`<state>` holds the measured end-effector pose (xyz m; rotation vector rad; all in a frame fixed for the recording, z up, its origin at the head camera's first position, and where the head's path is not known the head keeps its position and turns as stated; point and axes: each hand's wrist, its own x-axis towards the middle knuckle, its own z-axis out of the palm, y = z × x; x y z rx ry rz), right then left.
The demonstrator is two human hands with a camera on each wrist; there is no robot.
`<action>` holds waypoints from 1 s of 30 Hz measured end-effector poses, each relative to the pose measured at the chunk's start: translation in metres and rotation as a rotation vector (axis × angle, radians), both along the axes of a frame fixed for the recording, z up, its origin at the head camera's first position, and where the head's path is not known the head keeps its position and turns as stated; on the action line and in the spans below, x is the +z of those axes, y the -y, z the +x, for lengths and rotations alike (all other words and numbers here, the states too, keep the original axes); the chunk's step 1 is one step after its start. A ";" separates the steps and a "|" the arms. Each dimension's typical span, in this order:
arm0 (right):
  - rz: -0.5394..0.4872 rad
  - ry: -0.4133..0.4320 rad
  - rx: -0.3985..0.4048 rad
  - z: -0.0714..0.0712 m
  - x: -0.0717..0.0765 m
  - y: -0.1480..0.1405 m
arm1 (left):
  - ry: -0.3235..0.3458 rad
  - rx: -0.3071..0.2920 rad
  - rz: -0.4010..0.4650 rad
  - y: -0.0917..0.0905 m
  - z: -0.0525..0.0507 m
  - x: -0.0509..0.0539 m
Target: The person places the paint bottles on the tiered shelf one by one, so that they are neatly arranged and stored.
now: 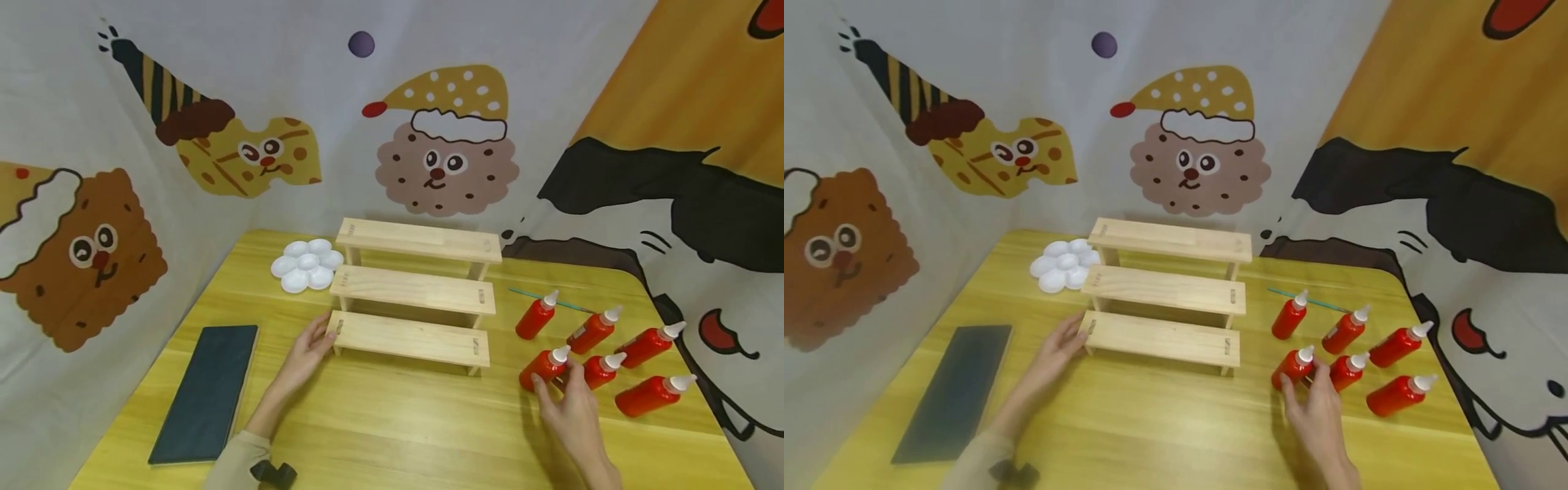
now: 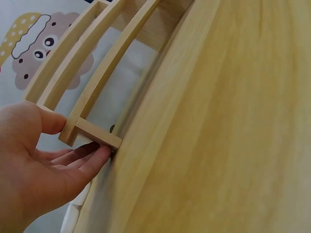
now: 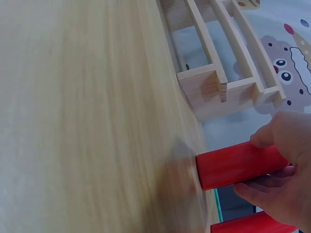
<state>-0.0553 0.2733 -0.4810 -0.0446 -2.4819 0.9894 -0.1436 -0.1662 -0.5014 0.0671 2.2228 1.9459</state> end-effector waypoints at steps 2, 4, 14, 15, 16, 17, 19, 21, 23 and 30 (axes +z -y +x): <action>0.005 -0.024 -0.002 0.000 -0.003 -0.001 | 0.000 0.005 -0.001 -0.001 -0.001 -0.001; 0.017 -0.032 -0.014 -0.001 -0.005 -0.001 | 0.002 0.010 0.001 -0.002 -0.001 -0.002; -0.014 0.022 -0.037 0.002 -0.005 0.001 | 0.008 0.060 0.017 -0.008 0.002 -0.008; -0.014 0.022 -0.037 0.002 -0.005 0.002 | 0.010 0.065 0.018 -0.008 0.002 -0.009; -0.016 0.018 -0.036 0.001 -0.004 0.003 | 0.008 0.067 0.019 -0.009 0.002 -0.009; -0.014 0.009 -0.035 0.000 -0.002 0.004 | 0.012 0.071 0.022 -0.009 0.003 -0.009; -0.007 -0.019 -0.033 -0.003 0.001 0.006 | 0.015 0.071 0.026 -0.008 0.002 -0.010; -0.003 -0.071 -0.015 -0.006 0.005 0.008 | 0.018 0.074 0.029 -0.008 0.002 -0.011; 0.008 -0.123 0.005 -0.011 0.012 0.010 | 0.015 0.072 0.027 -0.007 0.001 -0.012; 0.036 -0.190 0.072 -0.028 0.043 0.019 | 0.002 0.066 0.030 -0.005 -0.001 -0.011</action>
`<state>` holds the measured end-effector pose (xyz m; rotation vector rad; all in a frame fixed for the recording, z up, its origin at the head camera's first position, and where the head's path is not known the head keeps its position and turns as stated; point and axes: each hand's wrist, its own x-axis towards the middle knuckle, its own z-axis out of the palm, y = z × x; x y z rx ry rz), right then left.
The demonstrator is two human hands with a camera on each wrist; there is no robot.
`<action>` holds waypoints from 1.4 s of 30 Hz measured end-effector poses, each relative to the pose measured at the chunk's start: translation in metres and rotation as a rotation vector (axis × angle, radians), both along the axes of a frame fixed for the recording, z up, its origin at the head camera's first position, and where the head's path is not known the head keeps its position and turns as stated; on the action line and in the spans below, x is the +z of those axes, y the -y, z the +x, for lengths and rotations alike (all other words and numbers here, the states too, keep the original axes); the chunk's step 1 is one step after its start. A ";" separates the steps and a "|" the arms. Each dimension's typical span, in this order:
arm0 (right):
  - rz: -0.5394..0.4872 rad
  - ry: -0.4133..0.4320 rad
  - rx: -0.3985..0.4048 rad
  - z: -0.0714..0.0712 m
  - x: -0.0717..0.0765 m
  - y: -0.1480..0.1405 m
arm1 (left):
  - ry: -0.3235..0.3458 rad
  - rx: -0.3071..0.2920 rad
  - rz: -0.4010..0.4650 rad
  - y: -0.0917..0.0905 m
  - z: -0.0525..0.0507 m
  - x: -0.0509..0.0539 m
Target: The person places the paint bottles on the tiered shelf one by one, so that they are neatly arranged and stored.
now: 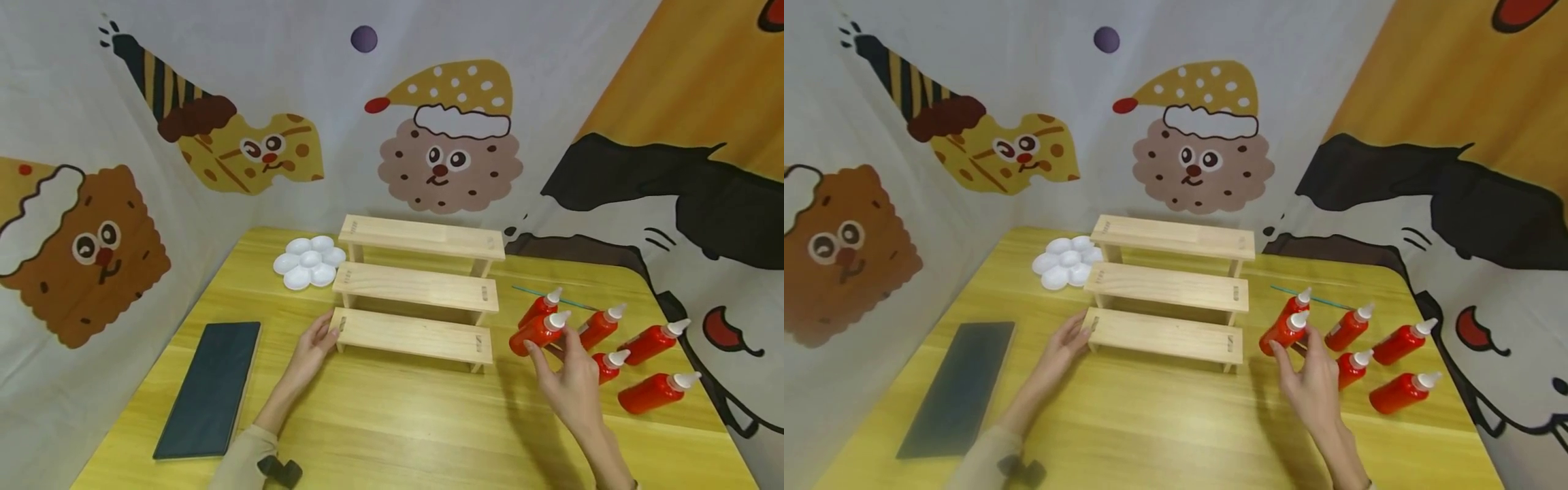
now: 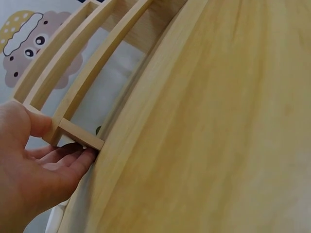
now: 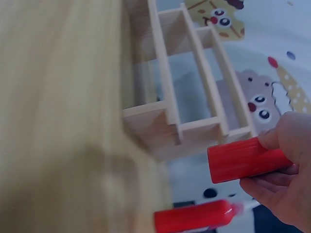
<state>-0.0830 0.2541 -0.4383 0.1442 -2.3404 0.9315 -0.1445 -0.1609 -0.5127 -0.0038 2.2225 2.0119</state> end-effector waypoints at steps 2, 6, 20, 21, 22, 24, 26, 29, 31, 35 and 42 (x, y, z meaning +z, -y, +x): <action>0.006 -0.001 0.018 -0.004 0.010 0.003 | -0.004 0.001 -0.009 -0.001 0.001 0.001; 0.018 -0.023 0.062 -0.016 0.029 0.012 | -0.001 0.001 -0.015 -0.002 0.001 0.001; -0.052 -0.066 0.250 -0.067 0.064 0.058 | 0.007 -0.016 -0.017 -0.002 0.001 0.001; -0.057 -0.070 0.254 -0.070 0.065 0.061 | 0.007 -0.019 -0.016 -0.002 0.001 0.001; -0.062 -0.075 0.261 -0.074 0.067 0.065 | 0.013 -0.019 -0.013 -0.002 0.001 0.001; -0.076 -0.090 0.279 -0.082 0.070 0.073 | 0.017 -0.025 -0.012 -0.001 0.001 0.001; -0.082 -0.089 0.295 -0.091 0.074 0.082 | 0.018 -0.026 -0.016 0.000 0.001 0.001; -0.100 -0.070 0.331 -0.105 0.080 0.095 | 0.023 -0.029 -0.013 0.001 0.002 0.001; -0.108 -0.049 0.350 -0.115 0.084 0.105 | 0.026 -0.030 -0.007 0.001 0.002 0.001; -0.120 -0.031 0.383 -0.132 0.091 0.122 | 0.025 -0.044 0.005 0.001 0.002 0.001; -0.134 -0.017 0.402 -0.160 0.098 0.149 | 0.022 -0.046 0.027 0.000 -0.001 -0.002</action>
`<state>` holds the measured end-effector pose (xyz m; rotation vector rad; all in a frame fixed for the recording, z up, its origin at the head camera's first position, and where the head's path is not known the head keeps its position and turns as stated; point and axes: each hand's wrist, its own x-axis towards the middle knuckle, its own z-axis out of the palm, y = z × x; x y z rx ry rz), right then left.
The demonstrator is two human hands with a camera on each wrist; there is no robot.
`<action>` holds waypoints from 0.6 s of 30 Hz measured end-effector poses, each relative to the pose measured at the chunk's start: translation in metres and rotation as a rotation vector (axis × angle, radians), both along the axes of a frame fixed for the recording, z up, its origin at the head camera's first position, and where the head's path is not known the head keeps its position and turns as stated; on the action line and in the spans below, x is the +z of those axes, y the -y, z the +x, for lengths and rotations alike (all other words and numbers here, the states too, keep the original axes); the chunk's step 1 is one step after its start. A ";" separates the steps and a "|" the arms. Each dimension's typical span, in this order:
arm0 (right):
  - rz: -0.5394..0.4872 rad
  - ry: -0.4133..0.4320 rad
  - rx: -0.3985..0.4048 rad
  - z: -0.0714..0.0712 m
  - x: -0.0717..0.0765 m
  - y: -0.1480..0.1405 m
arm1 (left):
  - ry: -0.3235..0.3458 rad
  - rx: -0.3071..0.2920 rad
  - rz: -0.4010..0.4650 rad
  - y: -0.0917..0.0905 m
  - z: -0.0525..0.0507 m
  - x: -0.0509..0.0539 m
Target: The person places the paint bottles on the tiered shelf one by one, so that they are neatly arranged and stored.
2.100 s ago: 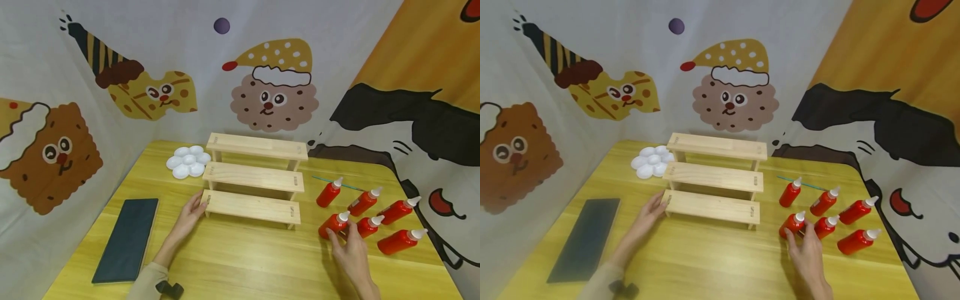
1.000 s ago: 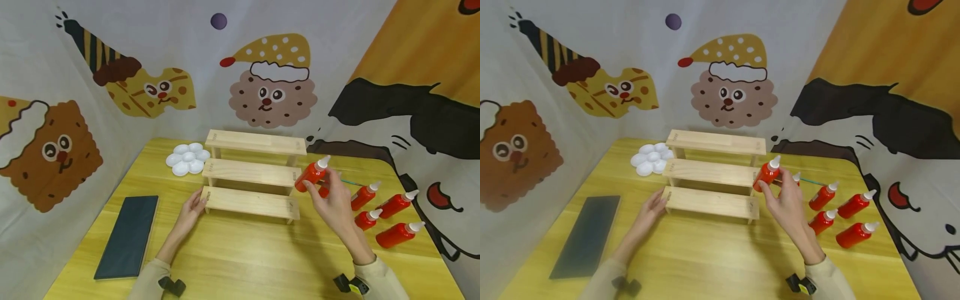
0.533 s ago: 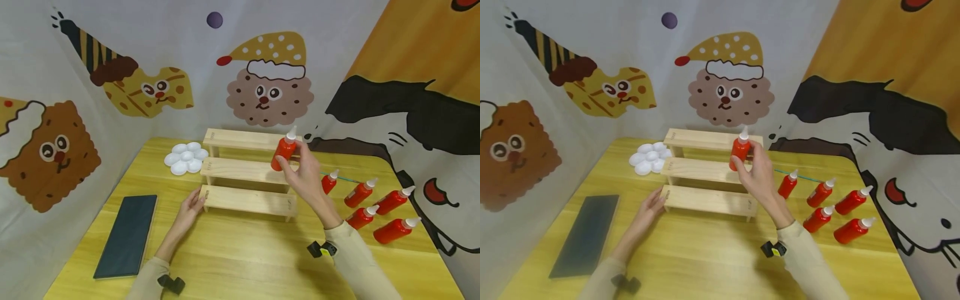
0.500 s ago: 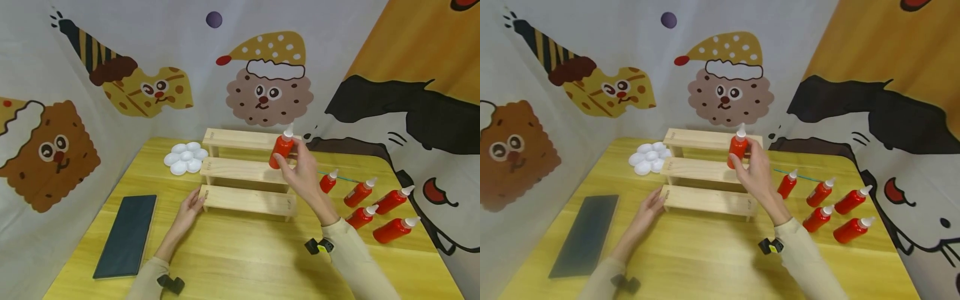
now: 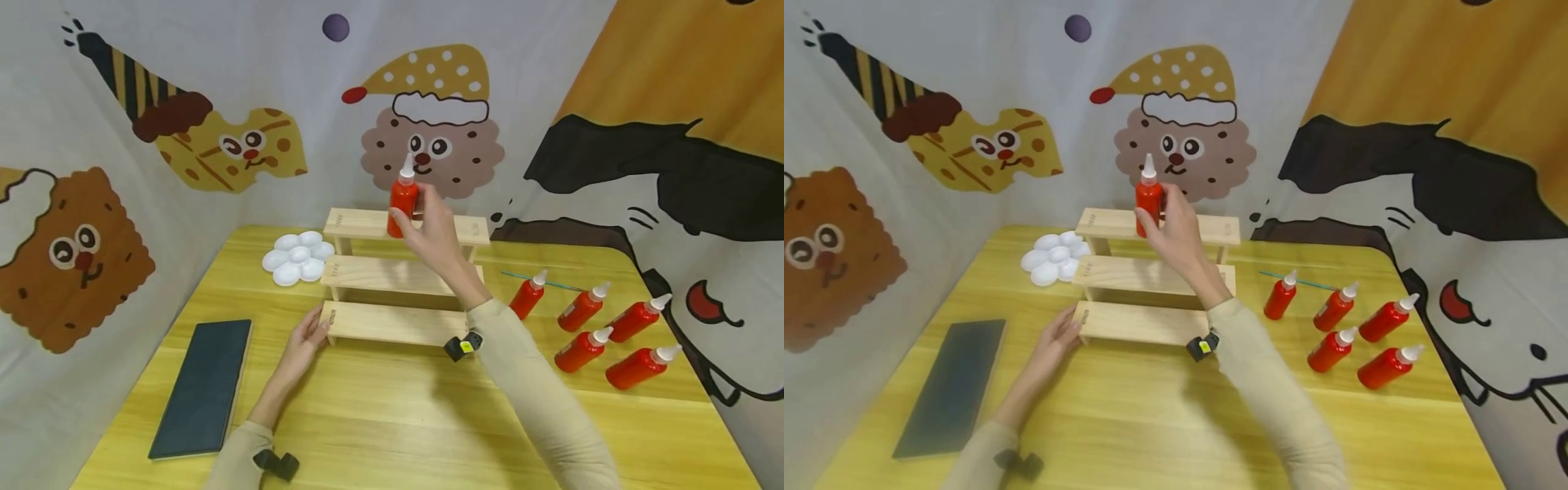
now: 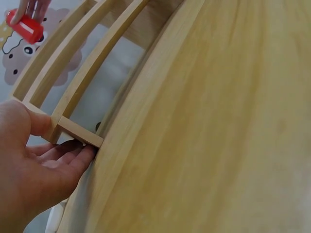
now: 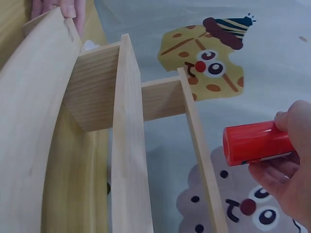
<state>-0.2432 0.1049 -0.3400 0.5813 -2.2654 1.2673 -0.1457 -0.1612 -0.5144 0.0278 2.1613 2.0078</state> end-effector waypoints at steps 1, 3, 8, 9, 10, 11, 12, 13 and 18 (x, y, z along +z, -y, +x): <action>0.002 0.004 0.005 -0.004 0.001 0.005 | -0.001 0.000 -0.002 0.000 0.000 0.000; 0.004 0.020 0.018 -0.011 0.001 0.014 | -0.004 -0.001 -0.003 0.001 0.000 0.001; 0.032 0.064 0.051 -0.026 0.001 0.036 | 0.003 -0.003 -0.012 0.003 0.001 0.002; 0.039 0.071 0.054 -0.028 0.000 0.040 | 0.004 -0.003 -0.012 0.003 0.000 0.002; 0.043 0.078 0.058 -0.031 0.000 0.044 | 0.009 -0.003 -0.012 0.003 0.000 0.002; 0.048 0.083 0.059 -0.032 0.000 0.047 | 0.009 -0.006 -0.010 0.004 0.000 0.002; 0.056 0.084 0.057 -0.034 -0.001 0.051 | 0.008 -0.008 -0.011 0.004 0.000 0.002; 0.062 0.082 0.053 -0.036 -0.002 0.053 | 0.006 -0.010 -0.012 0.003 0.000 0.002; 0.059 0.061 0.059 -0.040 -0.005 0.061 | 0.000 -0.010 -0.011 0.001 0.000 0.002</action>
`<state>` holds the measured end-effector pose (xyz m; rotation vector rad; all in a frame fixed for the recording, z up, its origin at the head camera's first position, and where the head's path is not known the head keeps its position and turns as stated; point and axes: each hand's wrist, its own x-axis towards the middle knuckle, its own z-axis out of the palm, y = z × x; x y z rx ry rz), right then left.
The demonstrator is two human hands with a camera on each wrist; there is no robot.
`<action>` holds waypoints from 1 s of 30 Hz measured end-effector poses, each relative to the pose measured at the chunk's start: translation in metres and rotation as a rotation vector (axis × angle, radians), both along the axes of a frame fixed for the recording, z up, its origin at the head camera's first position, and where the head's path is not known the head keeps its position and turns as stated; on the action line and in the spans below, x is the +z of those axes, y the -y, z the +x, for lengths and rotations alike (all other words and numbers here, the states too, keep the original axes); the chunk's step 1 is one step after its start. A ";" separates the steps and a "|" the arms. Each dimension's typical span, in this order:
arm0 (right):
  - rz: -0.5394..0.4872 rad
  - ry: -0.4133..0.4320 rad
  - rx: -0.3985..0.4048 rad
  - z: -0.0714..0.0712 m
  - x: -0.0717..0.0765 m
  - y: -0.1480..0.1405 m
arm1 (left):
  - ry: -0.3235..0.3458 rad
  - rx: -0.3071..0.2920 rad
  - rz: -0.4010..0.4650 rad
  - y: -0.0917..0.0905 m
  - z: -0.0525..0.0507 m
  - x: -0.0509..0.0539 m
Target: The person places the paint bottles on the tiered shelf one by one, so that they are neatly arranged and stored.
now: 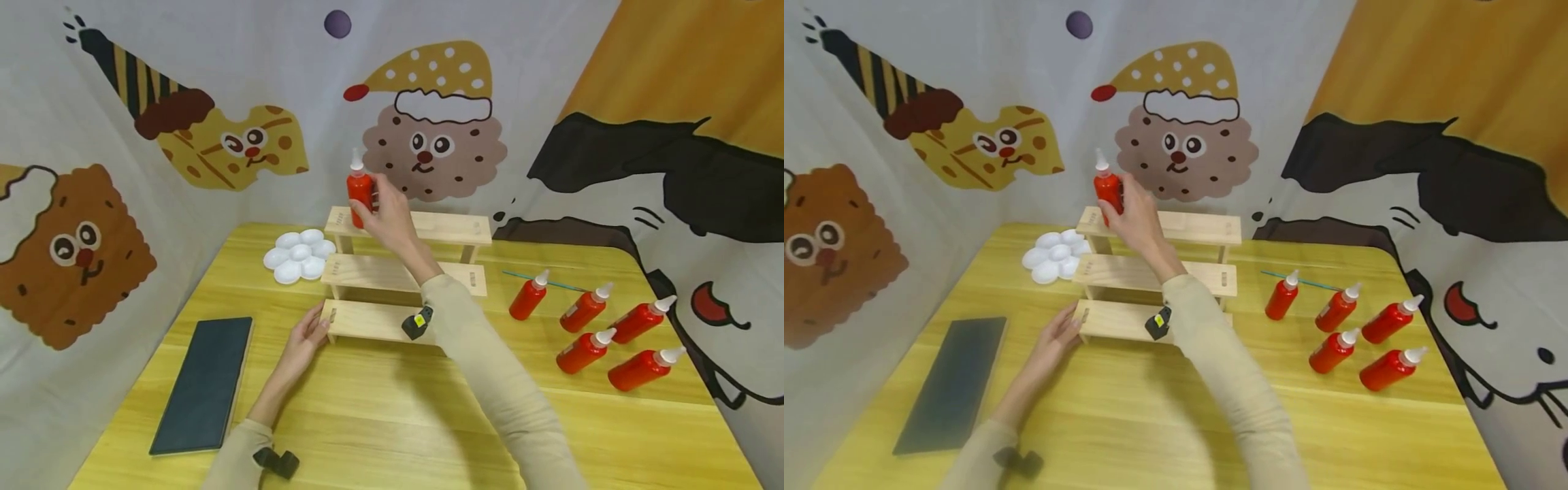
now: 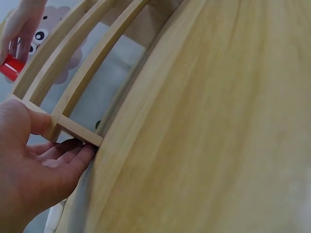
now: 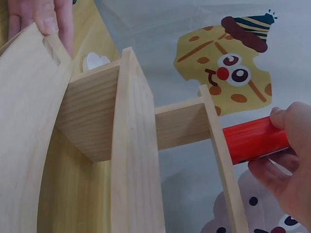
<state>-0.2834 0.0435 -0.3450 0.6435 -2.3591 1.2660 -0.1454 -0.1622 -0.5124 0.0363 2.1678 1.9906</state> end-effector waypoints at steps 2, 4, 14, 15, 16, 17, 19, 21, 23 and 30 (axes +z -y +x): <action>-0.012 0.006 0.004 0.000 0.000 0.001 | -0.003 0.002 0.001 -0.001 0.000 0.000; -0.014 0.020 -0.001 0.000 -0.001 0.001 | -0.007 0.006 0.001 -0.001 0.001 0.000; -0.088 0.128 -0.010 0.027 -0.003 -0.026 | -0.005 0.027 -0.002 -0.003 0.001 0.000; -0.095 0.128 -0.007 0.032 -0.003 -0.032 | -0.003 0.029 -0.003 -0.002 0.001 -0.001; -0.098 0.125 -0.006 0.037 -0.003 -0.038 | 0.000 0.029 -0.001 -0.002 0.002 -0.001; -0.099 0.123 -0.008 0.042 -0.003 -0.044 | 0.002 0.027 -0.001 -0.002 0.002 -0.002; -0.093 0.121 -0.017 0.052 -0.005 -0.057 | 0.008 0.027 0.002 -0.001 0.002 -0.003; -0.084 0.123 -0.028 0.062 -0.007 -0.070 | 0.008 0.027 0.001 0.001 0.003 -0.004; -0.076 0.112 -0.039 0.070 -0.009 -0.080 | 0.004 0.031 -0.003 0.002 0.002 -0.004; -0.044 -0.012 -0.081 0.099 -0.019 -0.115 | -0.003 0.015 0.005 0.000 -0.001 -0.004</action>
